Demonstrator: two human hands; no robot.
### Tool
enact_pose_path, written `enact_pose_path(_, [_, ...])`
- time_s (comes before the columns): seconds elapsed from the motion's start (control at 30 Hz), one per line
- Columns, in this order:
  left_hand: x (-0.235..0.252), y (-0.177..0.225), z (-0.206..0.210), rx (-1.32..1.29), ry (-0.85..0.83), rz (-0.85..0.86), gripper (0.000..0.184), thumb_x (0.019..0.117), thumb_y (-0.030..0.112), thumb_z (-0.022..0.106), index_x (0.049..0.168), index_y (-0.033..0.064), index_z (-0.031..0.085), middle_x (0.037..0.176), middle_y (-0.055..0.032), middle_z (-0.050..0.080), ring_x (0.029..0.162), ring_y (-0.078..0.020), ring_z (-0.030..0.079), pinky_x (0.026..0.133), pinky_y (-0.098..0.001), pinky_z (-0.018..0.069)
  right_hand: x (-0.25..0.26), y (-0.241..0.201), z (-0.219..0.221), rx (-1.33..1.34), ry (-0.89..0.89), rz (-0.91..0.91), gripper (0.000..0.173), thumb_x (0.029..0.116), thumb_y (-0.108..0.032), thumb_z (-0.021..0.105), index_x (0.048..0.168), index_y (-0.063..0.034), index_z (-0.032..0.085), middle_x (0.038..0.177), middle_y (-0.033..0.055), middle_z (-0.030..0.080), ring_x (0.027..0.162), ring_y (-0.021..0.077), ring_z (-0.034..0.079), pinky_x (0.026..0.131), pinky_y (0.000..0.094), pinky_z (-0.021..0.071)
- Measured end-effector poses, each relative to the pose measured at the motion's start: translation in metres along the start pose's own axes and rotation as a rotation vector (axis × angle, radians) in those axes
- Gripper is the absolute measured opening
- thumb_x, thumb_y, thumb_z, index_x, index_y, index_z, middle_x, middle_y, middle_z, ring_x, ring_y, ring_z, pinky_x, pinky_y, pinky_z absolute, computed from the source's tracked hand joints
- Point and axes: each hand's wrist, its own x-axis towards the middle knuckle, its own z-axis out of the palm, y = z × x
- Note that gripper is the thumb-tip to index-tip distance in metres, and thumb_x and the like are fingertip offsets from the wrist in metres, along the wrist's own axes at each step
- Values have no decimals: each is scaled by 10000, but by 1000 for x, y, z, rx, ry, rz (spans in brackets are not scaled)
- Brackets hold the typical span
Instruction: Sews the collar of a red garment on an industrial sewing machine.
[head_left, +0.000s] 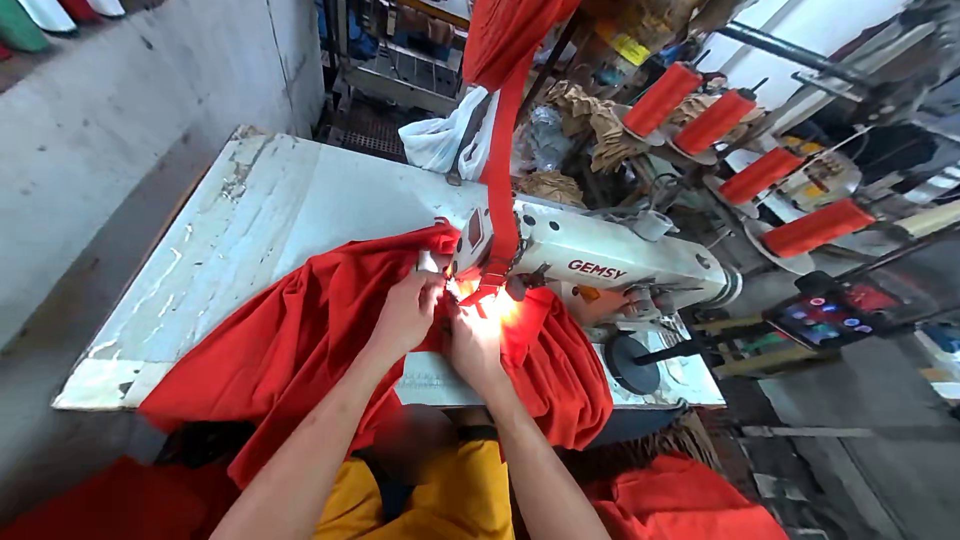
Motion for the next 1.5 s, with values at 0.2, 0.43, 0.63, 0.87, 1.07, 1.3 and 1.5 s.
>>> enact_pose_path(0.2, [-19, -12, 6, 448, -263, 235, 365, 1067, 378, 443, 1277, 241, 707, 1361, -105, 603, 1309, -307, 529, 1107, -551, 365, -31, 8, -2, 109, -14, 31, 377, 938, -177, 615, 1304, -106, 671, 1151, 132, 728, 946, 328, 733, 750, 536, 589])
enact_pose_path(0.43, [-22, -8, 7, 557, -282, 224, 437, 1080, 474, 343, 1235, 297, 712, 1401, -56, 575, 1324, -274, 501, 1089, -544, 337, -75, 114, -8, 104, 247, 279, 312, 1025, -280, 559, 1214, -72, 693, 953, 180, 740, 812, 401, 727, 661, 627, 565])
enact_pose_path(0.63, [-22, -4, 5, 511, -332, 186, 449, 1077, 506, 340, 1308, 343, 689, 1472, -63, 538, 1411, -295, 436, 1125, -605, 290, -59, 111, -41, 54, 180, 310, 344, 1020, -275, 602, 1260, -44, 690, 1192, 206, 708, 1031, 406, 708, 836, 619, 561])
enact_pose_path(0.87, [-22, -3, 1, 513, -360, 206, 351, 1048, 380, 441, 1230, 266, 719, 1479, -85, 527, 1417, -330, 421, 1111, -638, 287, -28, 11, -12, 107, -62, 36, 521, 929, -156, 599, 1447, -212, 611, 1204, 123, 733, 978, 350, 729, 794, 562, 575])
enact_pose_path(1.07, [-5, -12, -10, 488, -338, 311, 304, 1017, 367, 524, 1223, 284, 732, 1451, -93, 557, 1399, -341, 445, 1114, -655, 292, -17, 7, -3, 43, 34, 39, 495, 904, -160, 654, 1395, -225, 650, 1204, 97, 732, 996, 345, 726, 758, 559, 584])
enact_pose_path(1.3, [20, -27, -14, 342, -229, 366, 326, 1019, 369, 530, 1199, 183, 730, 1347, -78, 630, 1337, -306, 514, 1125, -590, 328, -11, 10, 1, 51, 148, -46, 271, 863, -107, 688, 1124, -94, 759, 1040, 109, 763, 894, 329, 746, 707, 551, 580])
enact_pose_path(1.5, [48, -36, -13, 356, -205, 285, 432, 1076, 393, 435, 1337, 114, 637, 1398, -97, 619, 1370, -289, 514, 1163, -557, 317, 5, 59, -5, 67, 159, -82, 232, 935, -203, 643, 1082, -88, 781, 1002, 140, 763, 935, 343, 744, 775, 578, 591])
